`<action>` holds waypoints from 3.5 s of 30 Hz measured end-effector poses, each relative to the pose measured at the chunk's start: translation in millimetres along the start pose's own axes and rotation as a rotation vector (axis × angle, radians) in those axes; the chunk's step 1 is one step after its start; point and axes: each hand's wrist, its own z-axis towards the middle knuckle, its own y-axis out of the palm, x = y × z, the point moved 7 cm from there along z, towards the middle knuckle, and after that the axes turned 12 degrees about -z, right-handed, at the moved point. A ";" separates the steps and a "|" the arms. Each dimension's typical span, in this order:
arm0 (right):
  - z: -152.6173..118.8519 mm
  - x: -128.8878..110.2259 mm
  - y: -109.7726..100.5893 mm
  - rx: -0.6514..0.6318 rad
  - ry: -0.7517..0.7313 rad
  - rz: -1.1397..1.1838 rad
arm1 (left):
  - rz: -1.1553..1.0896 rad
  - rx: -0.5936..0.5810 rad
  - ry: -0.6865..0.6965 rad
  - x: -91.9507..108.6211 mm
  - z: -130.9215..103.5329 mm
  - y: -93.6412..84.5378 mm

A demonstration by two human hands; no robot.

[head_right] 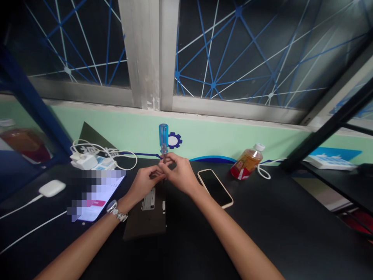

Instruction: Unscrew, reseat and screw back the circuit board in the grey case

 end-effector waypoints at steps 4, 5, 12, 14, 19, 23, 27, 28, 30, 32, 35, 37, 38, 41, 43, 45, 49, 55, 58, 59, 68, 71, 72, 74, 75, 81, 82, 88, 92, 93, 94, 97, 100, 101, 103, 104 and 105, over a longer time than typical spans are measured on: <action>-0.2 3.3 -3.3 0.057 0.030 -0.014 | 0.024 0.021 -0.004 1.4 0.0 -1.3; -0.2 3.9 -3.0 0.047 0.032 -0.017 | 0.023 0.005 -0.004 1.7 -0.1 -0.9; -0.6 6.1 1.6 -0.047 0.023 0.070 | -0.048 -0.182 0.002 1.8 -1.5 4.3; -1.2 7.1 5.1 -0.081 0.032 0.130 | -0.050 -0.192 0.002 1.6 -1.7 5.2; -3.9 5.8 11.4 -0.140 0.056 0.217 | -0.079 -0.127 -0.015 0.4 -1.9 5.3; -4.0 3.5 4.7 -0.043 0.039 0.033 | -0.045 -0.037 -0.012 -0.3 -2.3 1.6; -2.6 8.1 2.9 -0.027 0.069 0.047 | -0.017 -0.006 -0.004 0.8 -3.2 -0.1; -2.3 9.2 3.6 -0.045 0.074 0.064 | -0.022 -0.018 -0.003 1.7 -3.4 0.3; -2.0 9.9 3.6 -0.070 0.071 0.073 | -0.037 -0.058 0.002 4.4 -3.5 1.5; -2.1 8.7 2.4 -0.085 0.060 0.072 | -0.048 -0.109 0.014 7.6 -3.5 2.6; -2.7 4.3 2.0 -0.122 0.029 0.078 | -0.048 -0.173 0.018 9.4 -3.3 3.6; -3.4 1.4 2.7 -0.151 0.011 0.087 | -0.043 -0.204 0.016 9.0 -3.5 4.9; -3.8 0.3 3.3 -0.165 0.007 0.094 | -0.041 -0.209 0.016 8.9 -3.6 5.3; -4.9 -1.0 5.5 -0.192 0.011 0.106 | -0.047 -0.178 0.012 8.5 -3.8 5.1; -4.9 -0.3 5.3 -0.165 0.019 0.065 | -0.043 -0.133 0.006 8.3 -3.9 3.9; -4.2 1.4 3.2 -0.099 0.028 0.008 | -0.026 -0.087 0.003 7.9 -3.8 2.5; -3.3 5.2 3.5 -0.048 0.057 -0.010 | -0.011 -0.021 0.007 6.4 -3.4 0.8; -5.1 -0.8 2.3 -0.084 0.008 -0.113 | -0.004 -0.052 0.004 4.3 -3.2 1.0; -6.5 -2.0 2.2 -0.114 0.006 -0.101 | -0.060 -0.142 -0.010 1.6 -3.4 3.6; -6.9 -1.6 3.2 -0.132 0.010 -0.084 | -0.082 -0.167 -0.014 0.9 -3.6 4.3; -6.9 -0.4 14.2 -0.169 0.009 0.091 | -0.040 -0.159 -0.022 1.3 -4.5 4.9; -4.1 6.5 7.8 -0.059 0.053 0.015 | -0.034 -0.102 -0.035 1.6 -4.3 3.4; -3.5 9.2 6.9 -0.048 0.072 0.016 | -0.030 -0.085 -0.035 1.7 -4.3 2.8; -2.6 13.4 6.6 -0.056 0.102 0.043 | -0.022 -0.062 -0.030 1.6 -4.6 2.1; -2.4 14.2 6.8 -0.068 0.105 0.062 | -0.019 -0.057 -0.030 1.2 -4.7 1.8; -4.4 7.6 9.8 -0.173 0.065 0.171 | -0.088 -0.140 -0.032 3.1 -4.3 2.7; -4.8 6.6 9.8 -0.184 0.066 0.180 | -0.102 -0.167 -0.035 4.2 -4.1 3.7; -5.8 1.5 12.2 -0.239 0.074 0.260 | -0.117 -0.250 -0.052 5.8 -3.2 8.5; -6.5 -3.4 17.3 -0.275 0.061 0.379 | -0.072 -0.265 -0.032 2.6 -4.0 9.1; -6.7 -4.1 18.1 -0.278 0.053 0.383 | -0.060 -0.259 -0.025 2.2 -4.3 8.7; -6.6 -4.0 18.0 -0.266 0.045 0.364 | -0.053 -0.249 -0.021 1.8 -4.6 8.1; -5.4 0.8 11.3 -0.143 0.036 0.193 | -0.056 -0.188 -0.037 -0.4 -5.1 5.8; -4.5 7.3 6.3 -0.064 0.062 0.044 | -0.077 -0.126 -0.052 -2.8 -4.9 4.4; -4.3 9.0 6.4 -0.068 0.075 0.029 | -0.080 -0.111 -0.053 -3.2 -4.8 4.1; -3.8 10.6 6.9 -0.087 0.091 0.029 | -0.076 -0.084 -0.051 -3.3 -4.2 2.7; -3.6 10.4 7.4 -0.101 0.092 0.042 | -0.073 -0.079 -0.049 -2.8 -4.0 2.0; -3.5 9.9 8.0 -0.118 0.090 0.062 | -0.072 -0.083 -0.046 -1.9 -3.7 1.6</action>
